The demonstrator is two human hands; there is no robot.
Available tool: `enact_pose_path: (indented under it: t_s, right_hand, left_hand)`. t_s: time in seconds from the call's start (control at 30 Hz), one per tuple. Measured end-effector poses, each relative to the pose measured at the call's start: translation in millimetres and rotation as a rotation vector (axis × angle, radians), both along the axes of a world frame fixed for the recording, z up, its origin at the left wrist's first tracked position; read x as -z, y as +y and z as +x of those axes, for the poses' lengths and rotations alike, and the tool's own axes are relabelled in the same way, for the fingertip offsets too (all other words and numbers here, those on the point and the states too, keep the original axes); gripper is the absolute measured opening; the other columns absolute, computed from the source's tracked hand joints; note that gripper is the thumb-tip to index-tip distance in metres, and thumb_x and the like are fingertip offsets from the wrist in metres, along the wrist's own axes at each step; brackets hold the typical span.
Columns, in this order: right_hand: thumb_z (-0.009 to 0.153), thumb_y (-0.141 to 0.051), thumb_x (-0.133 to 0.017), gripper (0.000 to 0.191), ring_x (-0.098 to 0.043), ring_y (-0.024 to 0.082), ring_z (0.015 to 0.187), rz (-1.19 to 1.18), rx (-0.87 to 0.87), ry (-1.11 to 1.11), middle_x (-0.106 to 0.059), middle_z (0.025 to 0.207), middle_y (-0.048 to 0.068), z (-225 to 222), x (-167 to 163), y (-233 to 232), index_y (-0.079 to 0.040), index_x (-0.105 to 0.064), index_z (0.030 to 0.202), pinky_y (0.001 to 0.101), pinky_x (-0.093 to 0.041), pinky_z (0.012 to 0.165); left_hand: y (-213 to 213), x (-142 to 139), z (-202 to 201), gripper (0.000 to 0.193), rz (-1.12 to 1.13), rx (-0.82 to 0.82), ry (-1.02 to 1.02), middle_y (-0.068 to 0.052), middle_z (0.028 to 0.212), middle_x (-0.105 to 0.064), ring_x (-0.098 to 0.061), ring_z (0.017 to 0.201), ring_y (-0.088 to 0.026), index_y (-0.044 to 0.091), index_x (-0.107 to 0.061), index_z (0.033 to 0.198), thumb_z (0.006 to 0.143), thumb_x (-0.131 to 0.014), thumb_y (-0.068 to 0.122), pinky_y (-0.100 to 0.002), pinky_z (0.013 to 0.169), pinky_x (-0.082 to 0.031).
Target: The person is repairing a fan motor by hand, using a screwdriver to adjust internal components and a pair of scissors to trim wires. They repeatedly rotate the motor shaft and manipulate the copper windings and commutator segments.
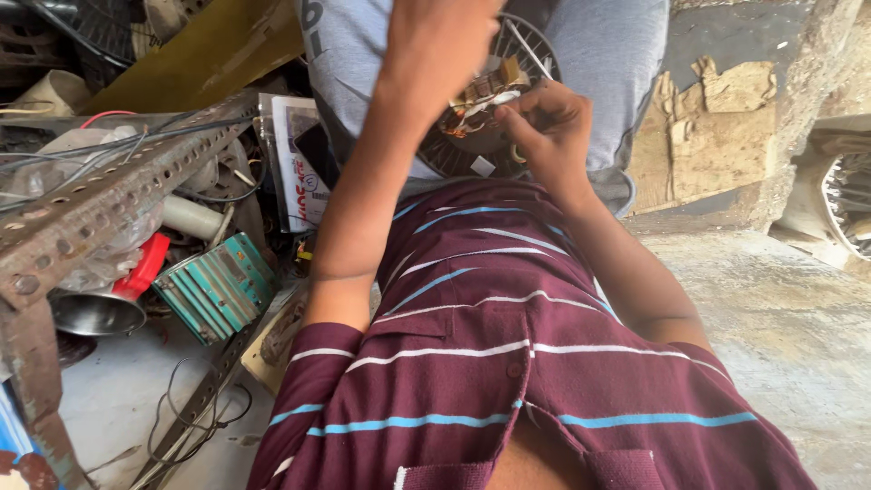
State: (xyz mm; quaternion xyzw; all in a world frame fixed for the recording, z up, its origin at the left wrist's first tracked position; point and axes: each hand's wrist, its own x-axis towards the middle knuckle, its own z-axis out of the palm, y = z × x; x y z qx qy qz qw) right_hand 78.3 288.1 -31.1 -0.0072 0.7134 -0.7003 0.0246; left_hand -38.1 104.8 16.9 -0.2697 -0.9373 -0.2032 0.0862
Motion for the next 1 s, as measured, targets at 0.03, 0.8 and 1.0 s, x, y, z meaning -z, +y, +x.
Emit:
enact_pose_path:
  t_s: [0.03,0.8,1.0]
  right_hand:
    - [0.095,-0.004,-0.079,0.011,-0.059,0.009,0.072,0.016,0.007,0.018,-0.063,0.084,0.002,-3,-4,3,0.002,-0.072,0.088,0.0234,-0.043,0.065]
    - [0.085,-0.003,-0.082,0.035,-0.056,0.026,0.088,0.613,-0.178,0.779,-0.064,0.101,0.008,1,-27,0,-0.008,-0.077,0.119,0.0379,-0.045,0.077]
    - [0.081,-0.004,-0.088,0.038,-0.055,0.026,0.091,0.644,-0.154,0.792,-0.061,0.102,0.009,-4,-27,-2,-0.012,-0.079,0.117,0.0372,-0.046,0.076]
  left_hand:
    - [-7,12,-5,0.012,0.044,-0.024,-0.052,-0.009,0.067,-0.067,-0.068,0.061,-0.022,0.008,-0.071,0.084,0.091,-0.078,0.016,-0.039,0.058,-0.051]
    - [-21,-64,130,0.007,0.052,-0.023,-0.119,-0.004,0.087,-0.058,-0.062,0.086,-0.022,0.011,-0.071,0.085,0.092,-0.072,0.011,-0.040,0.080,-0.043]
    - [-15,-63,131,0.007,0.093,0.047,-0.138,-0.004,0.087,-0.058,-0.062,0.085,-0.020,0.010,-0.069,0.082,0.089,-0.068,0.010,-0.039,0.079,-0.043]
